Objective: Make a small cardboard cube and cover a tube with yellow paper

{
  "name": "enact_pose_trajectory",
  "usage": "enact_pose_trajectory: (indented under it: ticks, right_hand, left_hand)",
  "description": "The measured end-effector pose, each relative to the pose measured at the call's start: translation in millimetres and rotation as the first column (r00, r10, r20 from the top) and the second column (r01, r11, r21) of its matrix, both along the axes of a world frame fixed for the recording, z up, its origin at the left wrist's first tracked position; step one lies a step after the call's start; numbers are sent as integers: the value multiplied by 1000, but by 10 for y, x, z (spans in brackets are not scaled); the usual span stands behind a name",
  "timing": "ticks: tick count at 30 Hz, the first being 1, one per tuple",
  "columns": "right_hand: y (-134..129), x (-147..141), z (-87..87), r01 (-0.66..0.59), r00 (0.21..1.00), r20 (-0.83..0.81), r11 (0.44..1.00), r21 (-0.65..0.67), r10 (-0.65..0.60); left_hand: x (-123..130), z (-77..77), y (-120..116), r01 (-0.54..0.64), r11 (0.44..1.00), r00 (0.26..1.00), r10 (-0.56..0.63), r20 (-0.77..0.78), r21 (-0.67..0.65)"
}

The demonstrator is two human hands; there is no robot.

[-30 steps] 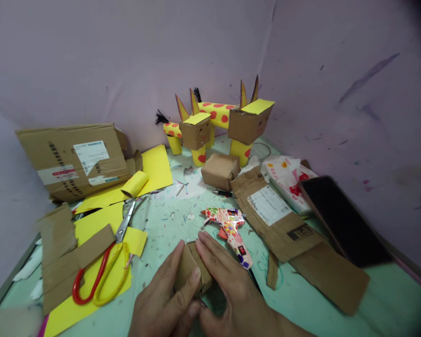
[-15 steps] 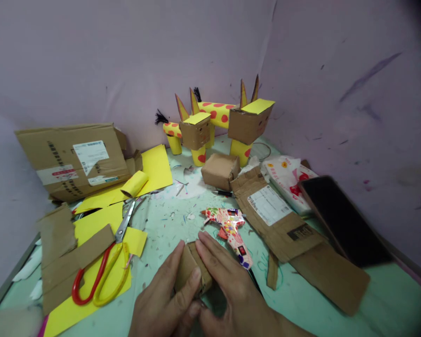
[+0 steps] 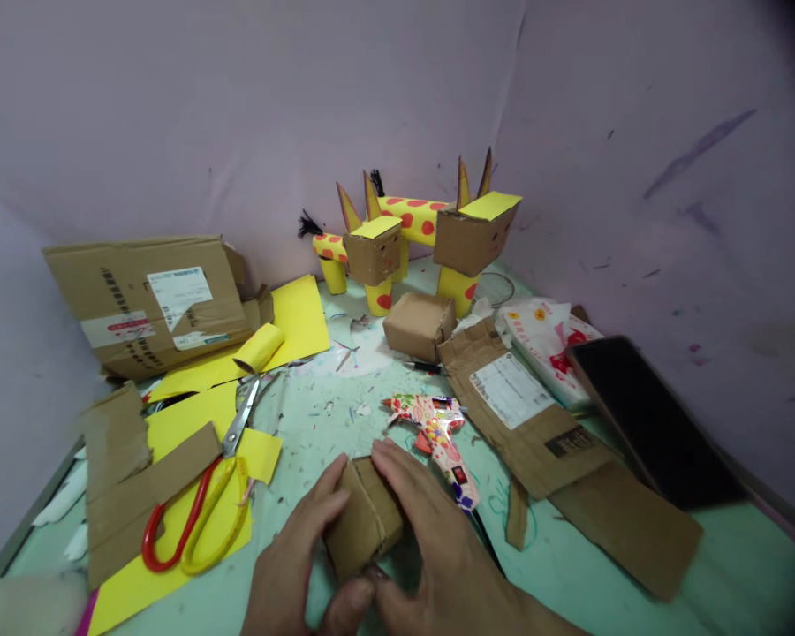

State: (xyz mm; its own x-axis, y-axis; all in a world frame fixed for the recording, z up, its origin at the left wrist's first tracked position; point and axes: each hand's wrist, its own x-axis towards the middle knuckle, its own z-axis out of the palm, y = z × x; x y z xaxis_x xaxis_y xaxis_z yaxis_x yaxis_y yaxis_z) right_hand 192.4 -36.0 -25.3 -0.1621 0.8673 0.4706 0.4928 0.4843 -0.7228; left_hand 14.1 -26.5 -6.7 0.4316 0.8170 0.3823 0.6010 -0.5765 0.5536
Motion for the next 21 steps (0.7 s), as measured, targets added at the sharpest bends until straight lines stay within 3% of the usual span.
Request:
enact_pose_trajectory:
  ticks: [6,10,13,16,21]
  right_hand:
    - [-13,-6,-58,-42,999,-30,998,-36,41]
    - [16,52,26,-138,989,-64,988,-68,133]
    - [61,140,173,-75,976,-208,995,-61,61]
    - [111,233,294,5,896,-442,997,-72,-37]
    - [118,287,269,-39,808,-588,989,-140,-51]
  left_hand:
    - [17,14,13,-68,997,997,67,25,28]
    - [-36,24,19,-98,994,994,96,44,39]
    - [-120,42,19,-132,991,988,131,81,4]
    - [-179,53,21,-145,987,984,151,98,-68]
    - [-187,58,25,-143,975,977,167,132,-169]
